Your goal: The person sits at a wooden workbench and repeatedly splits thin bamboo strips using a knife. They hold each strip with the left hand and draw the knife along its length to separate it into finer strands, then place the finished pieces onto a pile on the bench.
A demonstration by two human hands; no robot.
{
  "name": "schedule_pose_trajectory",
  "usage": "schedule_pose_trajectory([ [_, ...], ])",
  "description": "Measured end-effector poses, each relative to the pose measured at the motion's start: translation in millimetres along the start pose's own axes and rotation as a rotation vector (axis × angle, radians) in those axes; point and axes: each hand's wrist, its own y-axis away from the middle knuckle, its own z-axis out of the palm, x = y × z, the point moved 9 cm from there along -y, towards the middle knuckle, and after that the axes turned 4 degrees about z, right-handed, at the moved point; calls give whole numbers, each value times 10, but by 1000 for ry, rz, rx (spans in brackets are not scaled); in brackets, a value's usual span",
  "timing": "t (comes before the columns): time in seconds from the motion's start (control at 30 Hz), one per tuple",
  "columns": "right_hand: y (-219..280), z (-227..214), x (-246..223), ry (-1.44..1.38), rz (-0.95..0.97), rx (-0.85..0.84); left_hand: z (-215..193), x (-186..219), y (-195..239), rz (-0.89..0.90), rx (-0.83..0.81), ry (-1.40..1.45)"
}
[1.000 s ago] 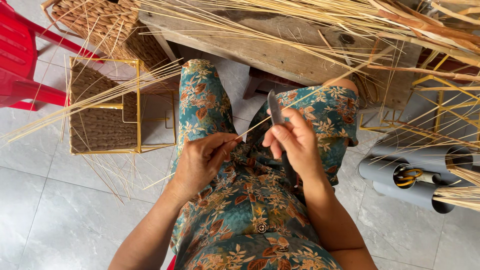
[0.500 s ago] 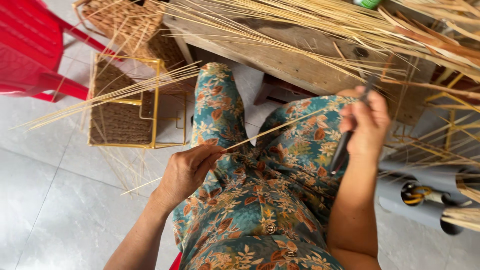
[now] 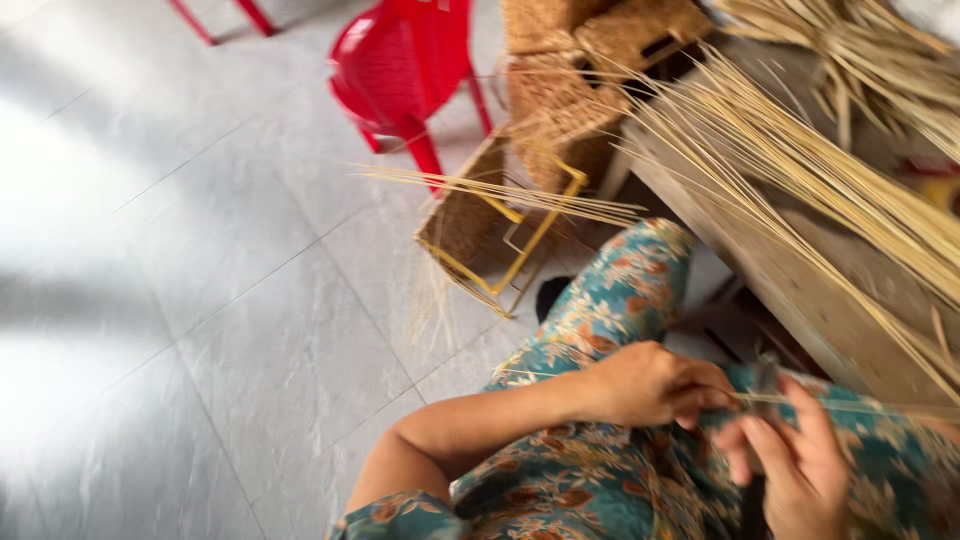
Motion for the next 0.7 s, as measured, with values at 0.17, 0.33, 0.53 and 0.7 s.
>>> schedule_pose_trajectory([
  [0.17, -154, -635, 443, 115, 142, 50, -103, -190, 23, -39, 61, 121],
  [0.33, -190, -514, 874, 57, 197, -52, 19, -274, 35, -60, 37, 87],
  [0.53, -276, -502, 723, -12, 86, -137, 136, -219, 74, 36, -38, 31],
  [0.7, -343, -1332, 718, 57, 132, 336, 100, -258, 160, 78, -121, 10],
])
